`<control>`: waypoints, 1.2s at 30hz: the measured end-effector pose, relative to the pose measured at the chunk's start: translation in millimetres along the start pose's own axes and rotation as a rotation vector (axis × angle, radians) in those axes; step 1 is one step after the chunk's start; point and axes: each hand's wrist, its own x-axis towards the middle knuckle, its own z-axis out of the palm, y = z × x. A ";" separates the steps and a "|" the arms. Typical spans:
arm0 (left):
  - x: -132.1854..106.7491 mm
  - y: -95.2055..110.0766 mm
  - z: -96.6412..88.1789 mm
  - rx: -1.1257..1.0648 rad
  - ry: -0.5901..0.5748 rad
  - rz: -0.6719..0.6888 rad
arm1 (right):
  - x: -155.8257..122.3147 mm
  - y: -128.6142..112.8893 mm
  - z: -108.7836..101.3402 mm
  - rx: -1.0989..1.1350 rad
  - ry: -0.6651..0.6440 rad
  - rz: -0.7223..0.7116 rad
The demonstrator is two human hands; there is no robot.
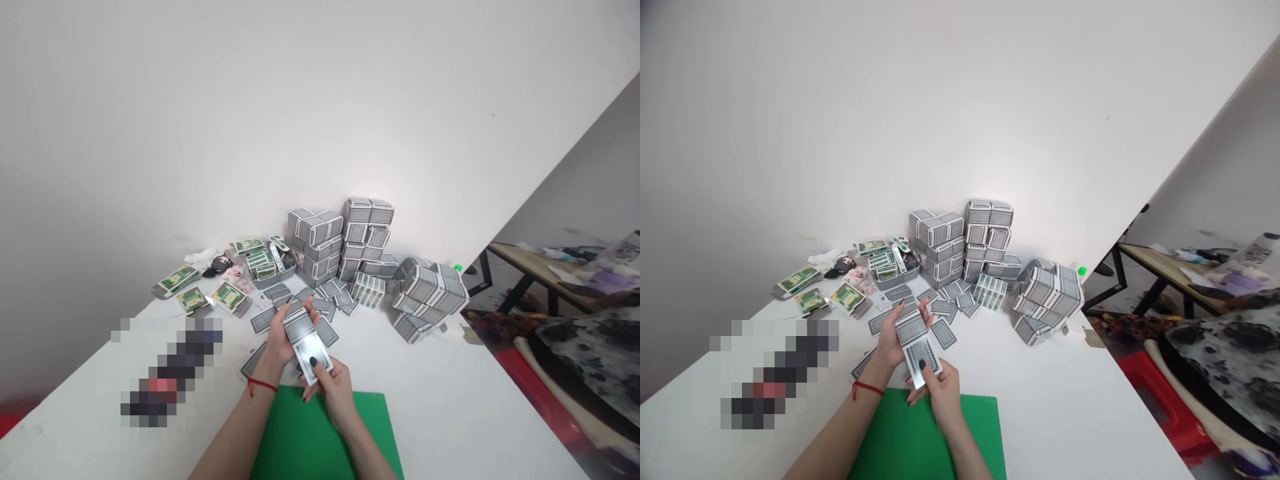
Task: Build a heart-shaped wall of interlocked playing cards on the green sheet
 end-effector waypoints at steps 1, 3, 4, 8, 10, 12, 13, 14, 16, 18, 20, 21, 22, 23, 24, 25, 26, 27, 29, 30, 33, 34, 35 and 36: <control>-0.3 0.3 0.1 -0.013 0.008 -0.010 | -1.6 2.0 2.3 0.010 -0.022 0.025; -1.6 2.1 0.8 -0.010 0.036 -0.032 | -4.2 5.5 5.7 0.020 -0.038 0.065; -2.5 3.5 1.6 0.009 0.055 -0.050 | -5.1 7.1 6.8 0.022 -0.027 0.074; -5.0 8.0 5.7 0.135 0.119 -0.130 | -5.7 12.6 9.2 0.018 0.081 0.064; -4.2 8.7 5.5 0.175 0.138 -0.146 | -5.1 14.6 10.0 0.018 0.096 0.068; -2.2 8.3 3.4 0.184 0.145 -0.156 | -4.7 15.9 10.9 0.024 0.088 0.076; -1.0 7.8 2.0 0.179 0.140 -0.153 | -4.7 16.1 11.4 0.026 0.083 0.077; 0.1 7.1 0.5 0.170 0.131 -0.148 | -4.8 16.2 12.0 0.028 0.082 0.075; 1.8 5.5 -1.9 0.159 0.109 -0.126 | -5.4 16.0 13.0 0.027 0.089 0.069; 2.7 3.5 -3.1 0.170 0.092 -0.104 | -5.9 15.6 13.7 0.019 0.100 0.061; 3.2 1.2 -3.1 0.186 0.097 -0.095 | -5.8 15.2 13.8 0.013 0.097 0.057; 3.4 -0.1 -2.8 0.191 0.110 -0.095 | -5.5 15.1 13.7 0.014 0.091 0.055; 3.5 -1.5 -2.3 0.195 0.124 -0.098 | -5.1 15.0 13.5 0.015 0.084 0.054; 3.6 -2.9 -1.8 0.198 0.135 -0.104 | -4.5 14.9 13.2 0.017 0.081 0.053; 3.7 -4.3 -1.4 0.201 0.139 -0.111 | -4.0 14.7 12.9 0.017 0.083 0.053; 3.8 -5.6 -1.1 0.203 0.136 -0.118 | -3.4 14.5 12.6 0.015 0.087 0.053; 3.8 -6.9 -0.9 0.205 0.131 -0.123 | -2.9 14.2 12.3 0.011 0.095 0.054; 3.8 -8.2 -0.8 0.207 0.128 -0.123 | -2.5 13.8 12.0 0.008 0.103 0.054; 3.8 -10.3 -0.9 0.216 0.131 -0.118 | -1.8 12.9 11.6 0.009 0.110 0.050; 3.7 -11.3 -0.9 0.220 0.133 -0.115 | -1.4 12.4 11.5 0.012 0.107 0.046; 3.5 -14.2 -0.9 0.231 0.136 -0.121 | -0.3 11.1 11.1 0.020 0.101 0.037; 3.5 -15.2 -0.9 0.234 0.137 -0.126 | 0.2 10.8 11.0 0.018 0.104 0.035; 3.5 -16.2 -1.1 0.238 0.140 -0.132 | 0.7 10.7 10.8 0.014 0.107 0.033; 3.6 -17.2 -1.3 0.243 0.141 -0.139 | 1.2 10.6 10.5 0.009 0.110 0.030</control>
